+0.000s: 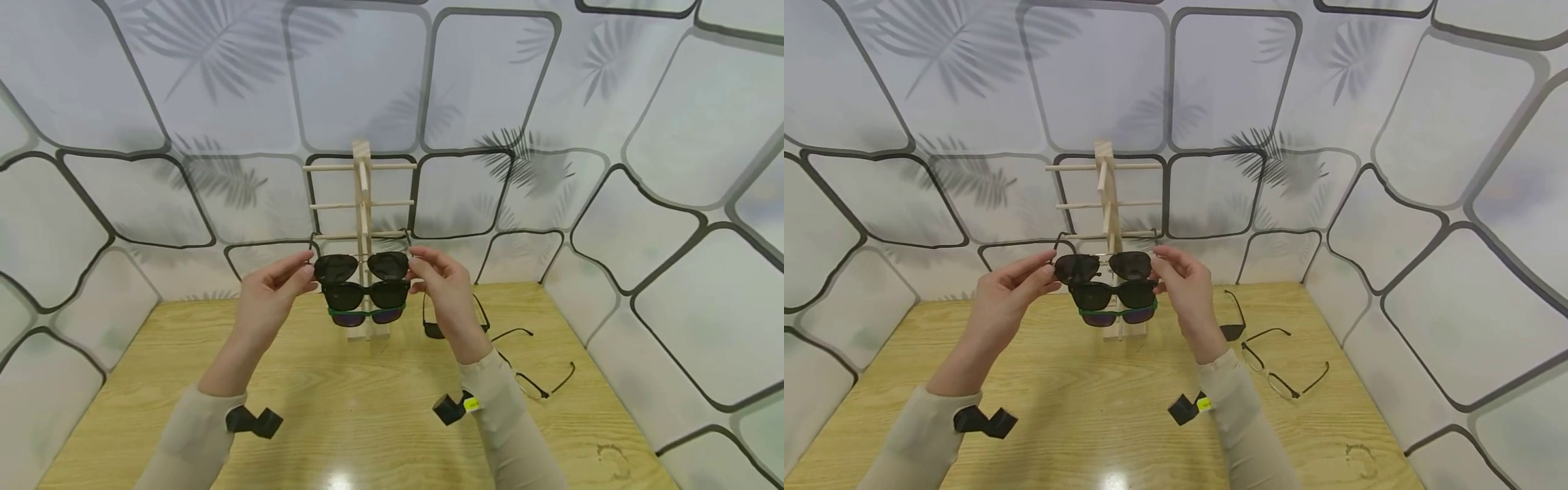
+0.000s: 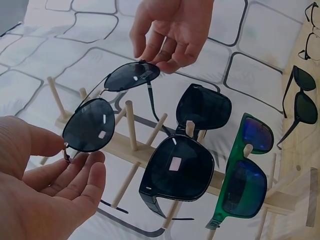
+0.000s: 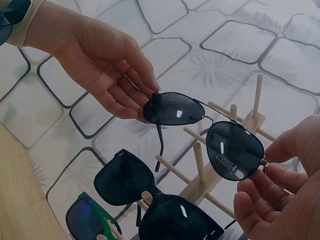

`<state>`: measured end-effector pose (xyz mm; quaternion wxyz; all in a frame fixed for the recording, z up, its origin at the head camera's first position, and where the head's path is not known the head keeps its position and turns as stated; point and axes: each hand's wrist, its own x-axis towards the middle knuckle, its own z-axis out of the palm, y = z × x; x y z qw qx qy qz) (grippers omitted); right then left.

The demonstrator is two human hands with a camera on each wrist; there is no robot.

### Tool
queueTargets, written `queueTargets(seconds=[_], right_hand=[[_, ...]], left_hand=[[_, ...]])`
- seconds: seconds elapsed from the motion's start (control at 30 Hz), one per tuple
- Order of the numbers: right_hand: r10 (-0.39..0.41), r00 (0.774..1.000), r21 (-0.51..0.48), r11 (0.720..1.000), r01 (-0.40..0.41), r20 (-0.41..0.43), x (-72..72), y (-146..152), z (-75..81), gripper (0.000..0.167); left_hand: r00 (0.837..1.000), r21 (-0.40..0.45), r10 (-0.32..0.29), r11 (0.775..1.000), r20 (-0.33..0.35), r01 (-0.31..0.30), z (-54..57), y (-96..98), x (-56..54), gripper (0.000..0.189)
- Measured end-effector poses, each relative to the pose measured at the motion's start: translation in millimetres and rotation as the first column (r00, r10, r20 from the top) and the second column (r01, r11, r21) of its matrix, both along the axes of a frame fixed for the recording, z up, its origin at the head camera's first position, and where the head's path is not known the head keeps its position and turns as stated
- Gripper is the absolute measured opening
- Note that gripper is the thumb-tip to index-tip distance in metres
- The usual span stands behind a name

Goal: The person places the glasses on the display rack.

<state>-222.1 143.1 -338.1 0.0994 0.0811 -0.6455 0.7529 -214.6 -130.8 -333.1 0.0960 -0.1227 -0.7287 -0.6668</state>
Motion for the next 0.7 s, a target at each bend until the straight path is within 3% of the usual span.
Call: queueTargets(seconds=[0.7], right_hand=[[-0.013,0.999,0.025,1.000,0.012,0.046,-12.4,2,-6.2,0.030]], left_hand=[[1.000,-0.070,-0.006,0.998,0.026,0.007,-3.6,0.6,-12.0,0.039]])
